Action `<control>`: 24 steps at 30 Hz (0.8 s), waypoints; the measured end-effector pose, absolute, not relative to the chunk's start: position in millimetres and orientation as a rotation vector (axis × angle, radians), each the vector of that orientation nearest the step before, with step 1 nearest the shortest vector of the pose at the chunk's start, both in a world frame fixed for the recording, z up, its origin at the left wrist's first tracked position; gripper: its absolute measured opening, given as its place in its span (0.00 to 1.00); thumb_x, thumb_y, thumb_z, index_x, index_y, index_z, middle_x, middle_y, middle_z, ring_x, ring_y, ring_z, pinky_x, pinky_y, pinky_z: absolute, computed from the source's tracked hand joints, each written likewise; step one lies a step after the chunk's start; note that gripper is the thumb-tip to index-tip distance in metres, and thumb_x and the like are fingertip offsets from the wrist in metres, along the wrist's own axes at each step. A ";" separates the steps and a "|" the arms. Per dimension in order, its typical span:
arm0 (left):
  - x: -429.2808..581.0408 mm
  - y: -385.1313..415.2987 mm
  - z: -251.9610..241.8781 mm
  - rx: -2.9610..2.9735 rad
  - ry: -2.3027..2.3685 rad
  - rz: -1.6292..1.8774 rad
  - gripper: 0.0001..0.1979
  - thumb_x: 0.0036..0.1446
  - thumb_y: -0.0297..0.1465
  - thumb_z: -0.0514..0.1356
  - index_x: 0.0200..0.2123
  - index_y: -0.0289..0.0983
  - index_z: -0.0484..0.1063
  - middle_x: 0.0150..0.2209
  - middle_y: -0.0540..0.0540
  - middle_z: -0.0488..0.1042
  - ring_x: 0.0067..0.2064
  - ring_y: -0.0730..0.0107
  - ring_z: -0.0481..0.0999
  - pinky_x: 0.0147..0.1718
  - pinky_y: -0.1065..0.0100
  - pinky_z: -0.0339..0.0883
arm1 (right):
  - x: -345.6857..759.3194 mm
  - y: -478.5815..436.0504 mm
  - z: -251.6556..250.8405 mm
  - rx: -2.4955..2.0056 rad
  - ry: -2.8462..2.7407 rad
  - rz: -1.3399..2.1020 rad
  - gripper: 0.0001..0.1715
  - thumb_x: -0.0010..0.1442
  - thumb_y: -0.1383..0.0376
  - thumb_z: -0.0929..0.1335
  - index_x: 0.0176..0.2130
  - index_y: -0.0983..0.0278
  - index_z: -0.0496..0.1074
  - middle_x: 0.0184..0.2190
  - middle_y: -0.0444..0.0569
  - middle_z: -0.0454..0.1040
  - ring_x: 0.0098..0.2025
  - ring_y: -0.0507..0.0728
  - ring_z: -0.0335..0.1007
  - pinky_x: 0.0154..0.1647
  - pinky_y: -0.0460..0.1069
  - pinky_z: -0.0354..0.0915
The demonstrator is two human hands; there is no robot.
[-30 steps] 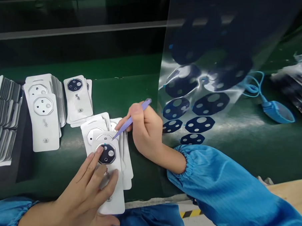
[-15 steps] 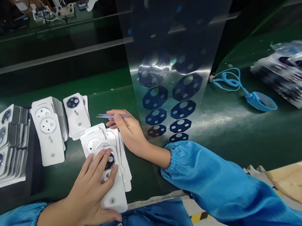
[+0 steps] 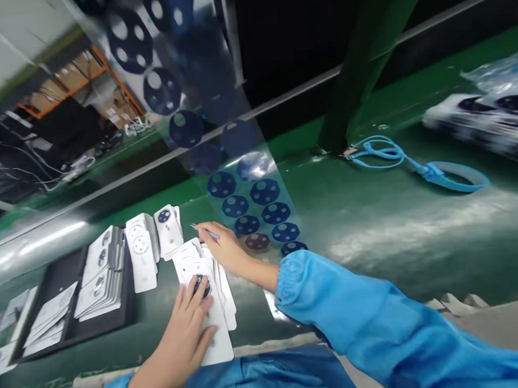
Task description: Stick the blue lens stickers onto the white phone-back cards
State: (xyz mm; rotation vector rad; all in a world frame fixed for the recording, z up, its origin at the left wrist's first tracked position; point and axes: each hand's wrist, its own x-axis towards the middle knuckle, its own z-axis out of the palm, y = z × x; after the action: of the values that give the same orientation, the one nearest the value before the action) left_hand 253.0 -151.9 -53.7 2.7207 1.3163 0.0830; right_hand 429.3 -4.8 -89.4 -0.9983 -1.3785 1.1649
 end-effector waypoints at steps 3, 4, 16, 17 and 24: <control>278.5 -186.1 -58.8 2.515 1.671 0.256 0.35 0.60 0.46 0.65 0.62 0.32 0.62 0.74 0.26 0.38 0.74 0.31 0.38 0.63 0.27 0.52 | 427.8 -5.1 -93.5 -0.970 -1.421 1.119 0.17 0.72 0.57 0.61 0.48 0.61 0.75 0.42 0.50 0.79 0.45 0.57 0.77 0.52 0.55 0.70; 287.5 -198.7 -65.0 2.431 1.750 0.341 0.39 0.57 0.47 0.67 0.64 0.32 0.60 0.73 0.25 0.38 0.73 0.29 0.39 0.63 0.26 0.49 | 427.0 -4.8 -95.0 -0.964 -1.433 1.105 0.17 0.73 0.57 0.61 0.48 0.63 0.74 0.42 0.51 0.79 0.45 0.57 0.77 0.52 0.56 0.70; 304.3 -232.5 -86.9 1.330 1.865 1.233 0.25 0.47 0.30 0.69 0.51 0.41 0.76 0.67 0.38 0.62 0.69 0.45 0.59 0.69 0.46 0.50 | 419.3 -8.0 -96.6 -1.021 -1.746 0.833 0.17 0.70 0.59 0.68 0.56 0.63 0.71 0.56 0.54 0.72 0.55 0.62 0.72 0.57 0.62 0.70; 296.4 -229.4 -81.1 1.281 1.837 1.238 0.27 0.45 0.32 0.70 0.52 0.40 0.75 0.63 0.37 0.66 0.67 0.45 0.64 0.67 0.47 0.55 | 418.8 -9.1 -96.3 -1.044 -1.782 0.798 0.18 0.70 0.59 0.68 0.56 0.63 0.71 0.57 0.54 0.71 0.57 0.62 0.71 0.58 0.63 0.69; 248.1 -214.0 -35.8 1.075 1.746 1.278 0.42 0.47 0.46 0.71 0.64 0.39 0.66 0.52 0.32 0.74 0.58 0.47 0.75 0.52 0.55 0.71 | 420.8 -13.8 -92.7 -1.261 -1.896 0.554 0.23 0.68 0.59 0.70 0.60 0.63 0.69 0.63 0.55 0.66 0.64 0.67 0.63 0.64 0.69 0.61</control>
State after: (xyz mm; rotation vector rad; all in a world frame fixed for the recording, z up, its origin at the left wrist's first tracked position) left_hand 248.1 -214.0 -35.8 1.0748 1.7456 1.2775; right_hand 420.8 -13.8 -92.7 -1.2609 -1.8961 0.5541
